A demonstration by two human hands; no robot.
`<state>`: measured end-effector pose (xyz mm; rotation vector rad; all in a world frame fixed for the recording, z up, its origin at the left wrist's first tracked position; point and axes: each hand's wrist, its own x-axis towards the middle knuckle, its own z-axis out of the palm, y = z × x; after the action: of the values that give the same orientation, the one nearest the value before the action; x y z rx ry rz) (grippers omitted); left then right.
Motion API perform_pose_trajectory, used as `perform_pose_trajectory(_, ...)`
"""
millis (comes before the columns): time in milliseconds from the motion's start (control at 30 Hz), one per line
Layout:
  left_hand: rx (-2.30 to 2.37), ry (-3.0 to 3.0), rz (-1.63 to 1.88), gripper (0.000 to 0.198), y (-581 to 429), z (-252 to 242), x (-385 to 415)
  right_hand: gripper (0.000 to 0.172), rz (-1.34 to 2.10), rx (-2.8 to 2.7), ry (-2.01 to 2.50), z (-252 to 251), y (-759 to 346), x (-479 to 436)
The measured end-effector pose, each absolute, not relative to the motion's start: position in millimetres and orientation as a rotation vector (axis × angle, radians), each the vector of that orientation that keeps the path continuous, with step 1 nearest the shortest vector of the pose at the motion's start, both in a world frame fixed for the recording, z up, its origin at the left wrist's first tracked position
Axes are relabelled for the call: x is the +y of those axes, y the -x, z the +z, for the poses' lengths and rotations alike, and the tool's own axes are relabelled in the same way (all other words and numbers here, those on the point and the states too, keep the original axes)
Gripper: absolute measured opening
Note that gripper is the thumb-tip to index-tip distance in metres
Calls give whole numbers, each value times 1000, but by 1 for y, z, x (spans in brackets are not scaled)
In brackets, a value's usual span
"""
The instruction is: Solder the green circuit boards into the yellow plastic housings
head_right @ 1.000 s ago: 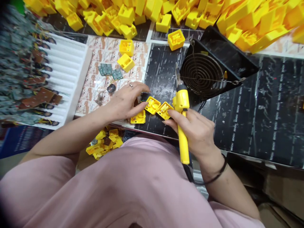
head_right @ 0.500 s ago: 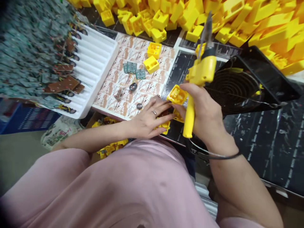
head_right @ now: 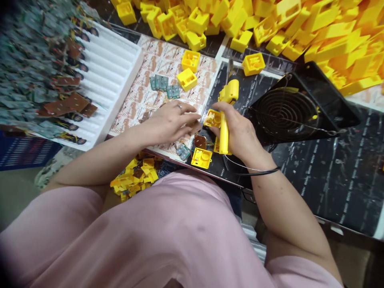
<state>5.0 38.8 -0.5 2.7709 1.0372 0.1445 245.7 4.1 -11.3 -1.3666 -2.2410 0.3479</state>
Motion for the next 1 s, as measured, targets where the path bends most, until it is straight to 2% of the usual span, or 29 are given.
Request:
perform_pose_trajectory(100, 1031, -2772, 3, 27, -16, 6, 45, 46, 345, -2243, 1385, -12, -249, 0)
perform_pose_trajectory(233, 1119, -2610, -81, 22, -7, 22, 42, 48, 325, -2223, 1418, -16, -251, -10)
perform_pose_trajectory(400, 1113, -2551, 329, 35, 7, 32, 27, 46, 262, -2269, 1390, -27, -243, -16)
perform_pose_trajectory(633, 1326, -1959, 779, 27, 35, 9, 19, 40, 213, -2299, 1330, -35, -240, -17)
perform_pose_trajectory(900, 1328, -1493, 878, 20, 35, -4, 14, 40, 217, -2260, 1241, -39, -240, -14)
perform_pose_trajectory(1000, 1260, -1353, 774, 22, 36, -3, 13, 39, 234, -2261, 1231, -39, -240, -13)
